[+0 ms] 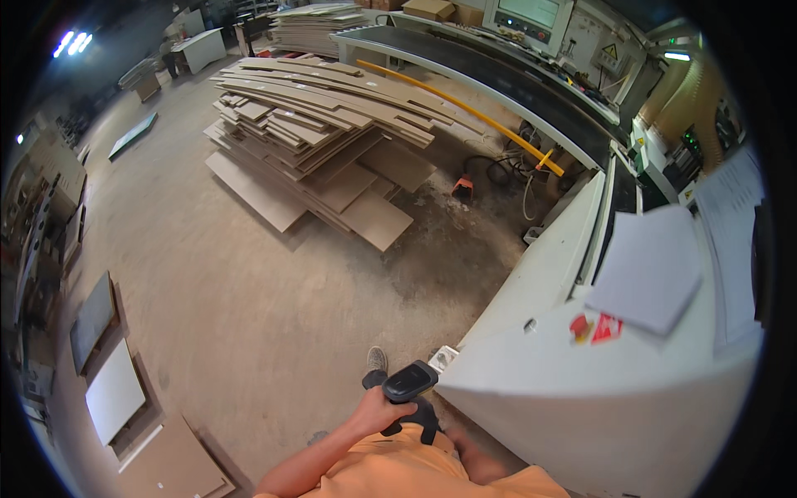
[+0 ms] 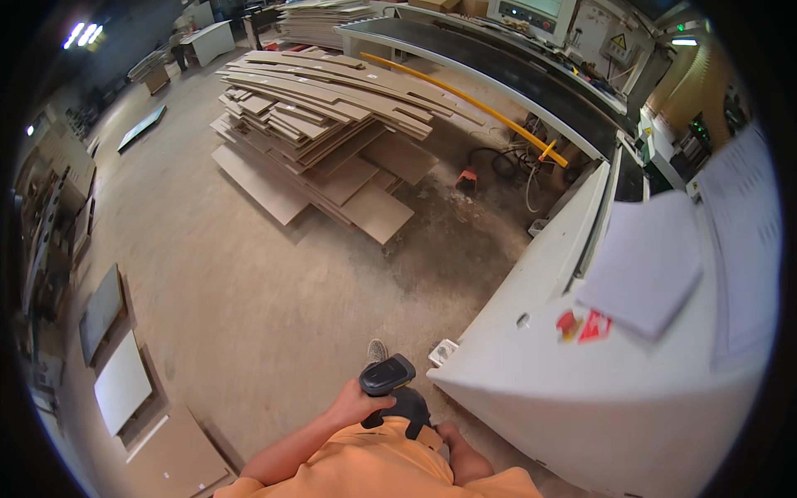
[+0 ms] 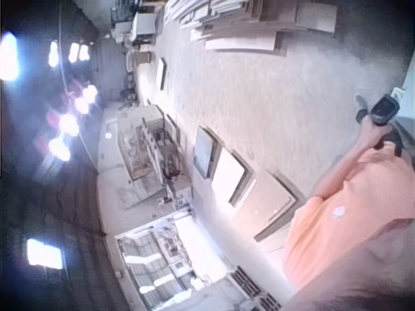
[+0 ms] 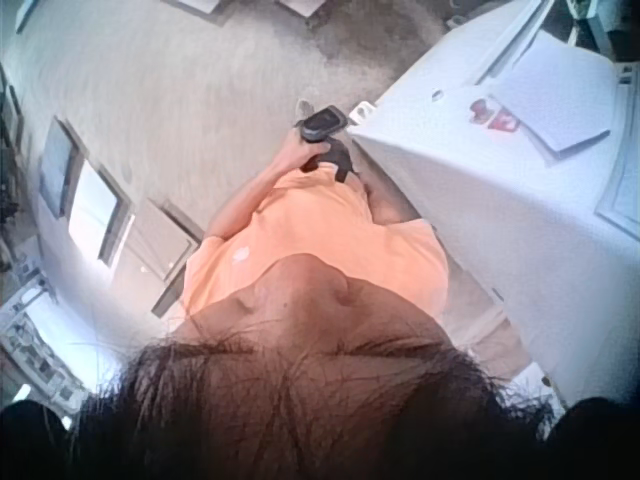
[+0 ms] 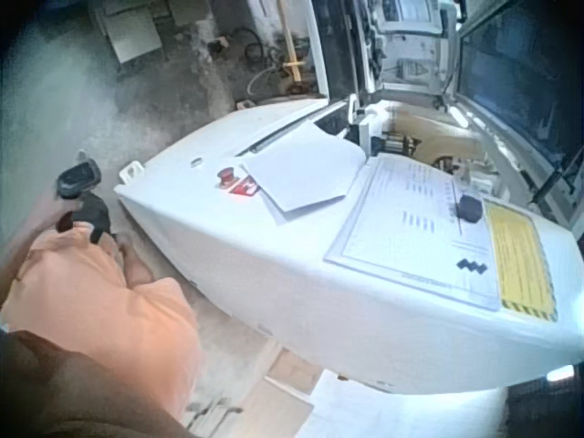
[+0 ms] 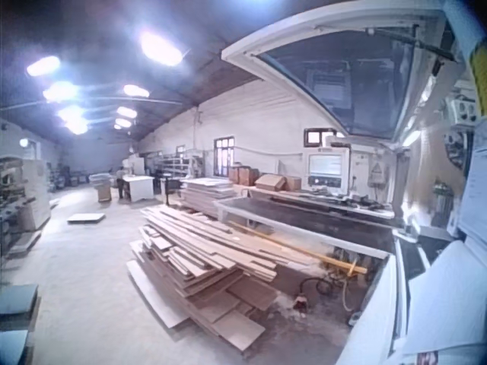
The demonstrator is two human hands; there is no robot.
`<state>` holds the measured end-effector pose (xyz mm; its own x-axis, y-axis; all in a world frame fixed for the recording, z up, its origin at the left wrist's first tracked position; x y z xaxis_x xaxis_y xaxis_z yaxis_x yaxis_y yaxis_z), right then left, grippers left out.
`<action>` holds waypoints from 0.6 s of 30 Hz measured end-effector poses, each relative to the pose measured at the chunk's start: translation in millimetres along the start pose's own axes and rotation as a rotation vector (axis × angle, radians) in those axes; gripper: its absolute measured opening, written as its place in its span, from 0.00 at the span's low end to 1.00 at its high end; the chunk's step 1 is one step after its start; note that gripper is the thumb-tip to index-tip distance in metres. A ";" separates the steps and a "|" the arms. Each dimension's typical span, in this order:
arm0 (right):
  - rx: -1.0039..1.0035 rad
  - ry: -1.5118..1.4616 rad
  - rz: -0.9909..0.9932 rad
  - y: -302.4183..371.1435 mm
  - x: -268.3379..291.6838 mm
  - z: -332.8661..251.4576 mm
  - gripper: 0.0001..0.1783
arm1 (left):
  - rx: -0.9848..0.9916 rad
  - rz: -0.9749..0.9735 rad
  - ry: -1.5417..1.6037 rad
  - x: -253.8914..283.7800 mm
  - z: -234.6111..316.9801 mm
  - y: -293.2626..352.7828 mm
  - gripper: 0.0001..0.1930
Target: The person repeatedly picks up wooden panels from a stack, scans their labels with a handheld barcode scanner, and places them on a conveyor belt or floor. The person also uses a yellow tool to adjust or clear items on the conveyor.
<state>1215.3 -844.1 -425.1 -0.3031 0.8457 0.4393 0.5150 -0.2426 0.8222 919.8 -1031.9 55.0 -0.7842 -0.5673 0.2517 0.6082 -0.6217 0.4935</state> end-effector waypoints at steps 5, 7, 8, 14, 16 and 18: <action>-0.001 -0.742 0.091 -104.4 148.4 -170.1 0.19 | 0.006 -0.064 0.006 56.6 56.2 -77.4 0.14; 0.214 -0.288 0.430 -111.5 256.2 -266.0 0.17 | 0.056 -0.151 -0.046 77.7 71.0 -110.2 0.13; 0.166 -0.420 0.355 -123.8 290.3 -299.3 0.18 | -0.011 -0.131 -0.085 91.2 85.7 -128.4 0.12; 0.483 -0.861 0.409 -174.8 438.1 -467.8 0.15 | -0.191 -0.210 -0.126 144.7 141.9 -257.7 0.13; 0.417 -0.759 0.432 -203.1 458.9 -482.7 0.16 | -0.318 -0.219 -0.156 165.4 172.7 -304.2 0.13; 0.253 -0.599 0.418 -228.6 468.7 -478.1 0.18 | -0.357 -0.256 -0.186 184.4 199.2 -344.4 0.15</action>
<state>572.2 -619.6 -234.0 0.4051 0.8381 0.3654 0.6803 -0.5433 0.4919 541.2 -814.8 97.4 -0.9034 -0.2857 0.3197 0.3715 -0.8940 0.2507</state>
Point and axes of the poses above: each hand's wrist, its own y-axis away from the middle knuckle, its own x-axis out of the back of the hand, z = x × y, the point moved 9 cm from there along -y, towards the middle knuckle, and after that the axes turned 13 degrees about -y, right-handed, at the moved point
